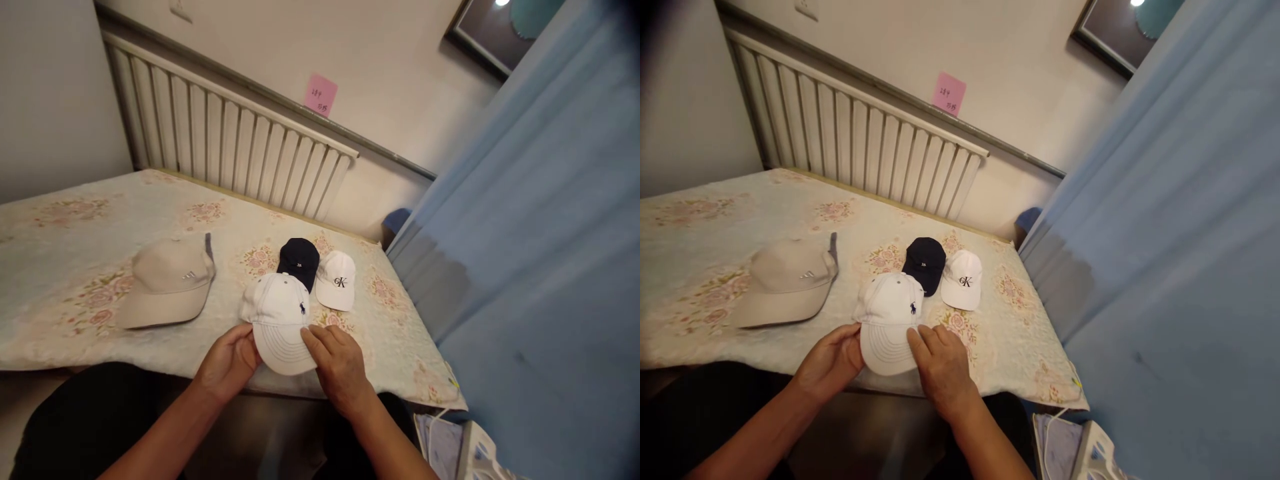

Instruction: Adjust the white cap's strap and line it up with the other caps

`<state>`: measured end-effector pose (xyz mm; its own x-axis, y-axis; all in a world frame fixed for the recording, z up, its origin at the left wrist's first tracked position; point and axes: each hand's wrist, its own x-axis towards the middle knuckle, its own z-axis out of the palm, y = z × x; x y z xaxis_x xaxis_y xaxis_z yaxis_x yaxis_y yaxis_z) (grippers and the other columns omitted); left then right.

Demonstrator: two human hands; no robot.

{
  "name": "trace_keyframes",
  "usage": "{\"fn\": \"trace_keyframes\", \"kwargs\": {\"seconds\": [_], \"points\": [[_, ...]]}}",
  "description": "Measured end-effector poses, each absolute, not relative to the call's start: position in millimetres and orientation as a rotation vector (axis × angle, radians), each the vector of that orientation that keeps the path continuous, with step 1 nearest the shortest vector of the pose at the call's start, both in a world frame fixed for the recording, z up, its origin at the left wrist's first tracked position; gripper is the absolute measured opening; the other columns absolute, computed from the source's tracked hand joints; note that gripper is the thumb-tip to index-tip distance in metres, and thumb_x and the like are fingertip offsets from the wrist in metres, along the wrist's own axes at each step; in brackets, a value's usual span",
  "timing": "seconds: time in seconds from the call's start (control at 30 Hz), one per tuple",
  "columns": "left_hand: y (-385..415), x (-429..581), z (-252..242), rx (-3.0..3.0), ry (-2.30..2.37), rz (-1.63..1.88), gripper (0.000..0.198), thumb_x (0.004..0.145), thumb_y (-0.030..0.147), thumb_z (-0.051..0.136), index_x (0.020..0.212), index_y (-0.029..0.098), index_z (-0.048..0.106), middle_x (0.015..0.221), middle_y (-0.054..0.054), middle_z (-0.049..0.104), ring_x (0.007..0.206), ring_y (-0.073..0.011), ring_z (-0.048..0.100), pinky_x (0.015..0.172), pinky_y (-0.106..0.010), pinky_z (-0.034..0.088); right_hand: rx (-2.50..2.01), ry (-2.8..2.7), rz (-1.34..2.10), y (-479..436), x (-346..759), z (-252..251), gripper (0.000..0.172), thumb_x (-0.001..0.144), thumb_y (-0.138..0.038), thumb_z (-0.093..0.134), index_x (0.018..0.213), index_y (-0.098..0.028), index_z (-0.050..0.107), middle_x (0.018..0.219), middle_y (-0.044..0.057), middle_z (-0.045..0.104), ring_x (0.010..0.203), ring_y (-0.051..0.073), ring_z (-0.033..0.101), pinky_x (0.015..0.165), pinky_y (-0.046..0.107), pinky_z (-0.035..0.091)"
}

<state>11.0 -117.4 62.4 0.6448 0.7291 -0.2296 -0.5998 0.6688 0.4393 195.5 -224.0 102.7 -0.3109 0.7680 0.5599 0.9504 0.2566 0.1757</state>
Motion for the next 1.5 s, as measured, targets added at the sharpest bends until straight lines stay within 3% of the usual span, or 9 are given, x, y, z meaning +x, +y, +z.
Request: {"fn": "trace_keyframes", "kwargs": {"seconds": [0.37,0.63,0.73,0.83,1.0,1.1,1.33,1.5], "points": [[-124,15,87,0.483,0.554,0.768,0.044,0.077,0.008,0.063,0.121,0.012,0.057,0.108,-0.012,0.070,0.098,-0.0250,0.067,0.087,-0.037,0.054,-1.660,-2.089,-0.629,-228,189,100,0.035,0.088,-0.014,0.046,0.122,-0.018,0.056,0.108,0.009,0.067,0.083,0.019,0.055,0.069,0.033,0.047],[-117,7,85,0.537,0.577,0.766,0.048,0.070,0.009,0.070,0.116,0.016,0.060,0.109,-0.009,0.070,0.099,-0.0249,0.066,0.085,-0.035,0.056,-1.658,-1.840,-0.260,-244,190,95,0.043,0.082,-0.012,0.048,0.124,-0.018,0.053,0.115,0.011,0.063,0.102,0.023,0.056,0.086,0.042,0.049],[-114,3,86,0.533,0.596,0.765,0.050,0.066,0.008,0.072,0.114,0.018,0.061,0.108,-0.007,0.070,0.098,-0.0254,0.067,0.084,-0.035,0.057,-1.692,-1.607,0.014,-251,199,77,0.047,0.080,-0.010,0.049,0.126,-0.021,0.052,0.120,0.010,0.062,0.108,0.022,0.055,0.093,0.043,0.046],[-114,2,85,0.535,0.609,0.760,0.052,0.064,0.005,0.072,0.113,0.018,0.061,0.106,-0.007,0.071,0.097,-0.0261,0.067,0.082,-0.034,0.057,-1.654,-1.131,0.501,-256,205,57,0.043,0.077,-0.016,0.055,0.120,-0.018,0.057,0.110,0.011,0.066,0.093,0.021,0.063,0.080,0.038,0.051],[-117,4,80,0.560,0.601,0.734,0.052,0.067,0.008,0.071,0.116,0.019,0.060,0.106,-0.007,0.071,0.096,-0.0259,0.067,0.081,-0.033,0.057,-1.068,-0.334,1.139,-260,190,41,0.038,0.079,-0.039,0.063,0.104,-0.011,0.059,0.081,0.008,0.071,0.073,0.018,0.069,0.065,0.029,0.051],[-120,6,75,0.564,0.580,0.704,0.051,0.069,0.014,0.072,0.118,0.020,0.059,0.106,-0.007,0.071,0.098,-0.0264,0.067,0.081,-0.033,0.056,-0.828,-0.126,1.263,-263,175,38,0.038,0.081,-0.045,0.060,0.099,-0.012,0.061,0.087,0.011,0.072,0.076,0.017,0.069,0.065,0.025,0.051],[-132,13,74,0.571,0.551,0.683,0.054,0.071,0.018,0.071,0.123,0.018,0.056,0.108,-0.011,0.070,0.097,-0.0272,0.066,0.082,-0.034,0.053,-0.724,-0.005,1.240,-273,161,36,0.030,0.083,-0.041,0.061,0.101,-0.018,0.063,0.112,0.010,0.068,0.110,0.021,0.061,0.096,0.038,0.047],[-140,23,73,0.577,0.495,0.645,0.057,0.072,0.020,0.070,0.127,0.017,0.053,0.110,-0.013,0.069,0.099,-0.0290,0.065,0.082,-0.036,0.052,-0.698,-0.038,1.177,-275,158,50,0.026,0.077,-0.038,0.066,0.096,-0.020,0.066,0.110,0.009,0.070,0.114,0.023,0.059,0.103,0.043,0.042]]}}
